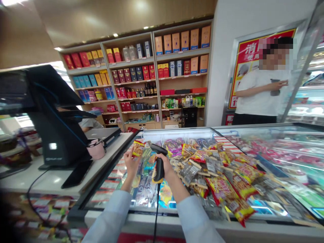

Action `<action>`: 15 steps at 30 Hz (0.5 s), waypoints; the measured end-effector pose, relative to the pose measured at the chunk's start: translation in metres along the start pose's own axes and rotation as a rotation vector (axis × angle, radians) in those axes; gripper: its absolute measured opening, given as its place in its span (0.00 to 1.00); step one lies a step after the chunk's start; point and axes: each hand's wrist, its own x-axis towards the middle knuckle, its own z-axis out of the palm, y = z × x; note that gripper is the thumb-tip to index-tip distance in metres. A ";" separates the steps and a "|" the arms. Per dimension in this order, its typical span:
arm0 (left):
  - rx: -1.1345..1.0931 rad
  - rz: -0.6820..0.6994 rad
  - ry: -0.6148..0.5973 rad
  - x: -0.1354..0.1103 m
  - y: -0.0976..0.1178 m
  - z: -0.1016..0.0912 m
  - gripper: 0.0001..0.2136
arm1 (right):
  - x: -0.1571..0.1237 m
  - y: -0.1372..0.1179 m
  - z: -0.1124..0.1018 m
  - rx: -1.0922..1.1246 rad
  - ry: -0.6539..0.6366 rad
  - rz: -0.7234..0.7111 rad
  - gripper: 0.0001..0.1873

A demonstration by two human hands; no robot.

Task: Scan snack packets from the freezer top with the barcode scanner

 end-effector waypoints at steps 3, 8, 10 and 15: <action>-0.047 0.035 0.022 0.003 0.026 -0.003 0.27 | -0.022 -0.031 -0.001 0.011 0.007 -0.083 0.10; -0.195 0.080 -0.038 -0.004 0.099 0.011 0.30 | -0.067 -0.096 -0.022 0.059 0.073 -0.290 0.07; -0.272 0.072 -0.101 -0.014 0.130 0.024 0.30 | -0.087 -0.120 -0.040 0.055 0.093 -0.358 0.06; -0.342 0.022 -0.271 -0.053 0.185 0.063 0.32 | -0.131 -0.158 -0.107 0.067 0.270 -0.447 0.06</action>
